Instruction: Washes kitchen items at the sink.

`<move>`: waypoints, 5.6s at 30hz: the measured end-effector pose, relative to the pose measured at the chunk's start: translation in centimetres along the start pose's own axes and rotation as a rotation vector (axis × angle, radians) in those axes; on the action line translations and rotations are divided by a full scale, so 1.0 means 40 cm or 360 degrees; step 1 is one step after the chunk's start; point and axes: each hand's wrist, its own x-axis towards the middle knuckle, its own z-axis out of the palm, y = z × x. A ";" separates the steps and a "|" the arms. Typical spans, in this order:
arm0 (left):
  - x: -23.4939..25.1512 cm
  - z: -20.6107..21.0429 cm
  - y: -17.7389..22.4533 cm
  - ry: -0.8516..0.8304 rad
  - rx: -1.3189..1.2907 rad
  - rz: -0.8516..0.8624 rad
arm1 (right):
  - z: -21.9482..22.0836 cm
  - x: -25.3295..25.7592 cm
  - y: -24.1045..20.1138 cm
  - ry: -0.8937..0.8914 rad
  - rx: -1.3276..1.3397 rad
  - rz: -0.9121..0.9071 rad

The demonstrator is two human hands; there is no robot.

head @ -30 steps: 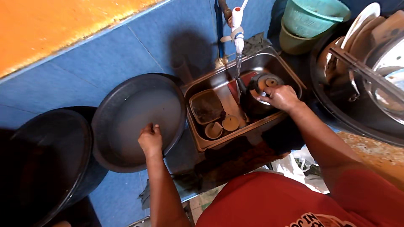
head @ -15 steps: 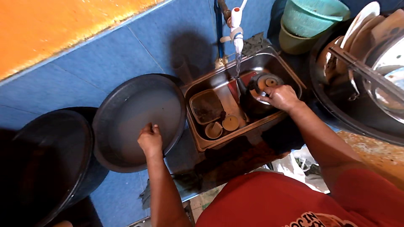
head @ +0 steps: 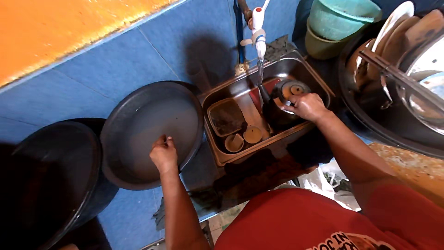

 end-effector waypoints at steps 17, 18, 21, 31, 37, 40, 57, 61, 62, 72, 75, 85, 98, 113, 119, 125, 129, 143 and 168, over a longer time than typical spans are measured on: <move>-0.005 -0.006 0.006 0.0004 0.0081 0.0062 | 0.001 0.008 -0.013 -0.0180 0.0020 0.0096; -0.006 -0.008 0.009 0.0002 0.0087 0.0049 | 0.002 0.007 -0.013 -0.0169 0.0022 0.0087; -0.008 -0.011 0.015 -0.0018 0.0065 0.0013 | 0.005 0.006 -0.012 -0.0142 -0.0002 0.0063; 0.000 -0.003 -0.009 -0.0013 0.0025 0.0036 | 0.016 0.008 -0.010 -0.0120 -0.0008 0.0066; 0.005 0.002 -0.014 0.0013 0.0028 0.0029 | 0.018 0.006 -0.011 -0.0115 -0.0023 0.0059; 0.004 0.002 -0.012 0.0025 0.0028 0.0027 | 0.021 0.005 -0.009 -0.0103 -0.0032 0.0051; 0.005 0.003 -0.012 0.0023 0.0063 0.0019 | 0.023 0.001 -0.008 -0.0083 -0.0042 0.0031; -0.001 -0.002 -0.007 0.0013 0.0017 0.0013 | 0.026 -0.001 -0.007 -0.0051 -0.0006 0.0018; -0.001 -0.002 -0.007 0.0016 0.0016 0.0010 | 0.025 -0.001 -0.008 -0.0059 -0.0001 0.0021; -0.002 -0.002 -0.009 0.0039 -0.0001 -0.0002 | 0.024 -0.002 -0.011 -0.0090 -0.0005 0.0037; -0.004 -0.003 -0.005 0.0036 0.0016 -0.0009 | 0.022 -0.004 -0.010 -0.0085 0.0002 0.0041; -0.009 -0.006 0.002 0.0013 0.0044 0.0001 | 0.017 -0.001 -0.010 -0.0067 0.0012 0.0057; -0.001 -0.004 -0.007 0.0015 0.0041 0.0002 | 0.012 0.004 -0.018 -0.0141 0.0020 0.0103; -0.006 -0.005 -0.004 0.0036 0.0045 0.0019 | 0.018 0.007 -0.021 -0.0211 -0.0002 0.0117; -0.006 -0.006 -0.007 0.0027 0.0028 0.0041 | 0.015 0.006 -0.020 -0.0192 0.0021 0.0089; -0.006 -0.004 -0.011 0.0038 0.0028 0.0046 | 0.014 0.008 -0.020 -0.0203 0.0035 0.0100; -0.005 -0.004 -0.010 0.0038 0.0026 0.0030 | 0.018 0.010 -0.016 -0.0200 0.0025 0.0090; 0.001 0.002 -0.012 0.0057 0.0021 -0.0022 | 0.030 0.008 -0.014 -0.0168 0.0013 0.0066; -0.006 -0.002 -0.006 0.0059 0.0059 0.0010 | 0.042 0.003 -0.011 -0.0183 -0.0022 0.0086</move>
